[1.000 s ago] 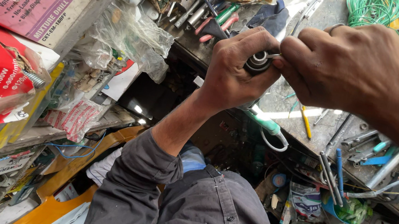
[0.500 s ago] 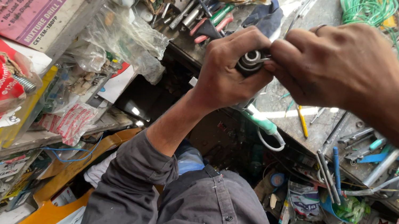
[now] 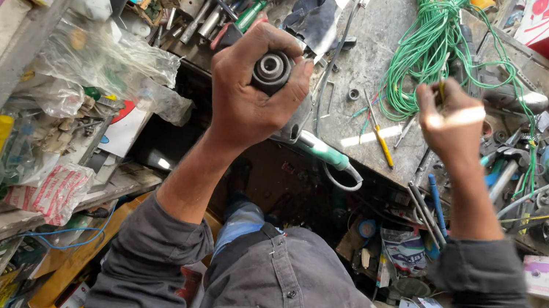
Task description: The person holds a power drill and works on its chuck, using a screwdriver to turn and loosen components inside the chuck, then picks up pliers and a wrench to grip and adjust parts of the drill. They repeatedly reposition the drill on the cluttered workbench while manipulating its parts by hand.
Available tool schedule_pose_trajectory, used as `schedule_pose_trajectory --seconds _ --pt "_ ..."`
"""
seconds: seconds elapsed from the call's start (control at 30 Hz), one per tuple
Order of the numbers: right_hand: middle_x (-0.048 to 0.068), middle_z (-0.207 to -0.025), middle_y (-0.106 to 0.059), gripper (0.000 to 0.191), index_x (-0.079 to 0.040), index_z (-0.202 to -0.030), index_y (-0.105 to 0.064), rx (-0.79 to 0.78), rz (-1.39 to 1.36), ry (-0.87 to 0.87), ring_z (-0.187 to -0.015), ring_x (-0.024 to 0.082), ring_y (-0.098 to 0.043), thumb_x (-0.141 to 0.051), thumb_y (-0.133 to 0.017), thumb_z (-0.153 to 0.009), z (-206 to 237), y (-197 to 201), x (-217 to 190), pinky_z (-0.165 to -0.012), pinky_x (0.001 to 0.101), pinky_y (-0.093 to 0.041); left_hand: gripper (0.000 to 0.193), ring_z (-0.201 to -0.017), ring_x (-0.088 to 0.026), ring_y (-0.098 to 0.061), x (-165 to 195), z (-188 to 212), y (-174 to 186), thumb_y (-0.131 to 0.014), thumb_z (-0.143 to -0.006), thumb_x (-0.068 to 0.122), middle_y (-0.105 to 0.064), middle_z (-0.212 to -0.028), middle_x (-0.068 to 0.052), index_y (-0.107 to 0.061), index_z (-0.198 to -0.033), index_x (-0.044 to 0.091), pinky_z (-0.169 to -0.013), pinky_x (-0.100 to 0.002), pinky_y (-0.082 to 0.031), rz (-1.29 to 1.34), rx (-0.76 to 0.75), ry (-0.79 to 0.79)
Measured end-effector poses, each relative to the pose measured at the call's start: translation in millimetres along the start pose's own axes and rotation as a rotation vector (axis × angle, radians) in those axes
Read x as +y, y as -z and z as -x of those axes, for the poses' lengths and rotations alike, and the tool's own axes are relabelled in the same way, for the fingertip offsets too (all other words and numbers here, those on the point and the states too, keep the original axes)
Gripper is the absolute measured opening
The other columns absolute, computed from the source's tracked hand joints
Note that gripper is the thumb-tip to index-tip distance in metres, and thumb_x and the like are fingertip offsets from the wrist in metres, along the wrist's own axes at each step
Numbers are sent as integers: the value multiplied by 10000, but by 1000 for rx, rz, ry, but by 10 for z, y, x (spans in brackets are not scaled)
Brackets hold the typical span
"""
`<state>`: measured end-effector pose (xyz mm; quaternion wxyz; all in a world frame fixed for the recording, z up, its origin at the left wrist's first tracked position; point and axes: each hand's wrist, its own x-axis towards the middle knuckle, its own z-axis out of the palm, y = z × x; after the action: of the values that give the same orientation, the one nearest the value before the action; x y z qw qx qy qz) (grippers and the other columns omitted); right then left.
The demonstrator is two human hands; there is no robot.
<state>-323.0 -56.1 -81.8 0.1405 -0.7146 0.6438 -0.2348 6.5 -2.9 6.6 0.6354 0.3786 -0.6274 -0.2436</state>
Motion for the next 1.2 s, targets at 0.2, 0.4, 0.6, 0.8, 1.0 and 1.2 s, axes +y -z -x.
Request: schedule_pose_trajectory --seconds 0.2,0.4,0.6,0.8,1.0,1.2 --pt "166 -875 -749 375 -18 -1004 -729 -67 85 -358 -807 317 -735 -372 -780 -892 382 -609 604 -778 434 -560 179 -765 -135 -594 178 -41 28 -776 -919 28 -613 -834 -61 -599 -939 14 -1052 -412 -492 -139 4 -41" --pt "173 -902 -753 422 -15 -1039 -708 -50 97 -448 -865 353 -726 -368 -799 -827 503 -787 648 -812 473 -551 197 -720 -79 -602 109 -55 -45 -794 -988 68 -641 -829 -14 -615 -908 44 -688 -247 -495 -8 3 111" --pt "214 -971 -734 418 -15 -1187 -684 9 21 -443 -937 385 -706 -320 -724 -905 455 -825 653 -853 480 -534 154 -704 -45 -582 26 -27 -6 -745 -955 46 -622 -809 0 -602 -899 44 -645 -232 -474 -12 5 80" --pt "125 -971 -635 547 -56 -1577 -515 -85 -675 -266 -815 174 -557 -65 -535 -1031 201 -499 107 -702 317 -483 182 -673 -31 -594 3 15 -54 -752 -941 64 -625 -751 -1 -571 -925 54 -605 -233 -486 -27 47 95" --pt "76 -1131 -722 446 -23 -1466 -569 -170 -595 229 -935 120 -700 -74 -674 -1036 400 441 -1187 -782 257 -573 192 -671 -35 -645 -46 34 -19 -752 -951 85 -646 -744 2 -562 -937 59 -597 -233 -505 11 39 91" --pt "97 -1057 -741 301 -86 -1270 -689 -75 -192 623 -860 220 -742 -35 -732 -977 466 798 -2125 -711 321 -563 163 -625 -33 -621 -73 56 -73 -757 -969 86 -632 -775 -9 -599 -936 60 -561 -223 -488 -35 114 -15"
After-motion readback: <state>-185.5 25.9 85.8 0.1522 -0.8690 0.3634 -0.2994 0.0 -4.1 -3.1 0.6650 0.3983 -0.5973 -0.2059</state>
